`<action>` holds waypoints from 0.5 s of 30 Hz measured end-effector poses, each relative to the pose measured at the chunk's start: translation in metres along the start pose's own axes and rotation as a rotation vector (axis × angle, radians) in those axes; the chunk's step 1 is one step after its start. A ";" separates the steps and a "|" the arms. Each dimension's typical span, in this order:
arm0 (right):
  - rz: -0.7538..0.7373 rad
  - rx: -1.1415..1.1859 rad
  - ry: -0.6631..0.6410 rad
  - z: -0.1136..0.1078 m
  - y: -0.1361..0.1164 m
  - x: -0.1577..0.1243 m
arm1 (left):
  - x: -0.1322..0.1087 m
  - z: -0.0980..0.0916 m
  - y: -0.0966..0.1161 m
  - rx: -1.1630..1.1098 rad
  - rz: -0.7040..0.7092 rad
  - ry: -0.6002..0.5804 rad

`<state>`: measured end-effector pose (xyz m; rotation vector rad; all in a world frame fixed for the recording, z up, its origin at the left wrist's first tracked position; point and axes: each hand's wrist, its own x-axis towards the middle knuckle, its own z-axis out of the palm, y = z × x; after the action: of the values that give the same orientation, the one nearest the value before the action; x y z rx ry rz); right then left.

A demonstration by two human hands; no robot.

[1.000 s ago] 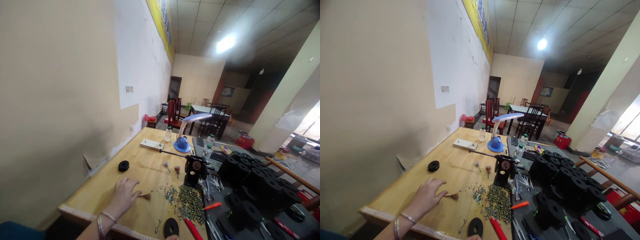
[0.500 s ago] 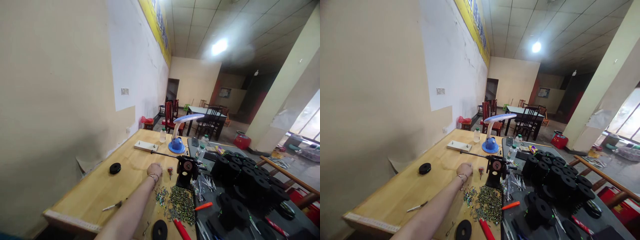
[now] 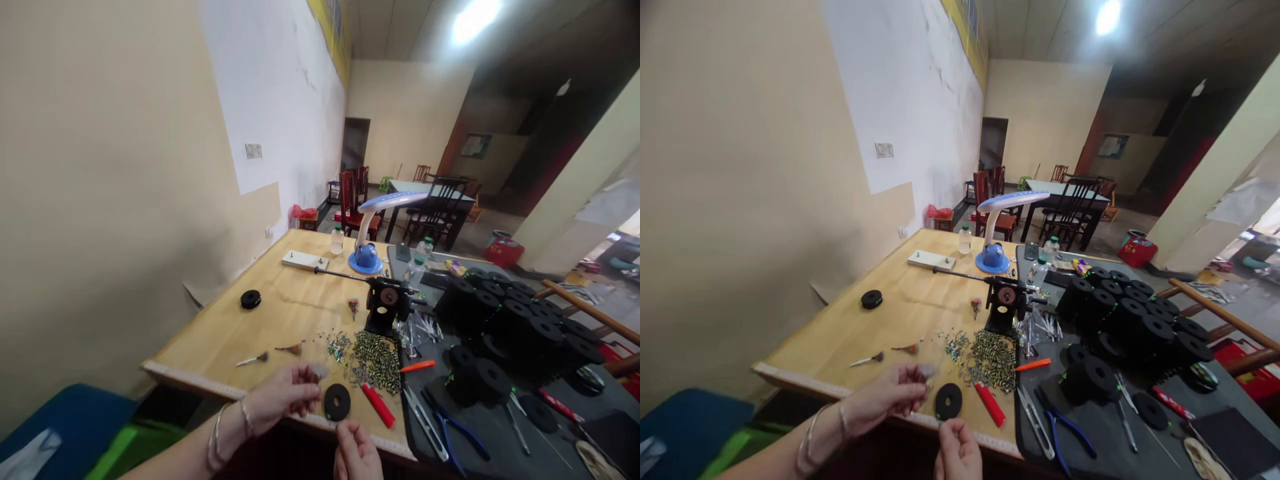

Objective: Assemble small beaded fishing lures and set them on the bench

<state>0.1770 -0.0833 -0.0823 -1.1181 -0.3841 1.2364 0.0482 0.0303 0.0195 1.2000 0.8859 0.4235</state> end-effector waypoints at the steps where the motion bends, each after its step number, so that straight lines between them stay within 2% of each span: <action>1: 0.018 -0.007 0.001 0.006 0.000 -0.002 | -0.015 0.003 -0.011 -0.134 -0.032 -0.045; 4: 0.064 -0.063 0.012 0.021 -0.002 -0.013 | -0.044 0.011 -0.039 -0.321 -0.085 -0.064; 8: 0.054 -0.119 0.002 0.031 -0.003 -0.028 | -0.056 0.016 -0.063 -0.393 -0.083 -0.020; 15: 0.058 -0.174 0.008 0.036 -0.004 -0.037 | -0.059 0.015 -0.076 -0.393 -0.078 0.058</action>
<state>0.1388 -0.0992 -0.0504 -1.2894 -0.4631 1.2672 0.0118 -0.0471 -0.0283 0.7937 0.8482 0.5431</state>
